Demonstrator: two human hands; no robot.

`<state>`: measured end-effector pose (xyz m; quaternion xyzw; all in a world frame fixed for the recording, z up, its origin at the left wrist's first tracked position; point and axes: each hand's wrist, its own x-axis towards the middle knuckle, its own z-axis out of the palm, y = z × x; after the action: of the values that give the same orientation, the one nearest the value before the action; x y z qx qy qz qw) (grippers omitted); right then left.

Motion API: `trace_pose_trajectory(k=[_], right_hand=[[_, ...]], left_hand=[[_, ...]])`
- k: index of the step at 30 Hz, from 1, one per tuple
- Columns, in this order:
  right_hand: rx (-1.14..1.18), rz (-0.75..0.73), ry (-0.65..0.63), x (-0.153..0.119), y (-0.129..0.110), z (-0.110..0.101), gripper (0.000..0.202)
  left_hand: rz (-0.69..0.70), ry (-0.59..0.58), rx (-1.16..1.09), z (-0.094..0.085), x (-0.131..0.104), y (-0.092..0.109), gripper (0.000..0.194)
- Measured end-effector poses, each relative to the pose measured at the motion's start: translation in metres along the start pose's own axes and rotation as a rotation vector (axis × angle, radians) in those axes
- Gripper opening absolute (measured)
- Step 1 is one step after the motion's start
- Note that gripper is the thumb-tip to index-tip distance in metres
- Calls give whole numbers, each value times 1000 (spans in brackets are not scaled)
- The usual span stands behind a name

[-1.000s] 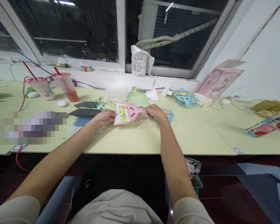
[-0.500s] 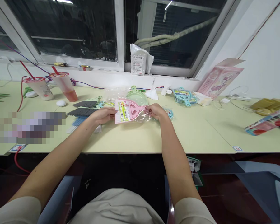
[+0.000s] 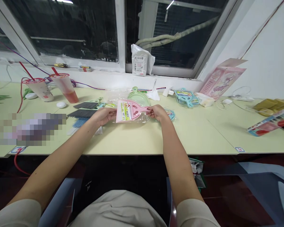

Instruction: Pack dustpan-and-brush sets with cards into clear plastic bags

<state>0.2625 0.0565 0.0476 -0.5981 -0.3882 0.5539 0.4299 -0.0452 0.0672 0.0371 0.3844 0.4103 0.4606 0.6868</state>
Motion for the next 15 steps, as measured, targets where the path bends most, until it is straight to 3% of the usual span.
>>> trace_pose_trajectory(k=[9,15], right_hand=[[37,-18,17,5,3,-9,12],[33,-20,4,6,3,-12,9]], left_hand=[[89,127,93,-4,0,2,14],[158,137,206,-4,-3,2,13]])
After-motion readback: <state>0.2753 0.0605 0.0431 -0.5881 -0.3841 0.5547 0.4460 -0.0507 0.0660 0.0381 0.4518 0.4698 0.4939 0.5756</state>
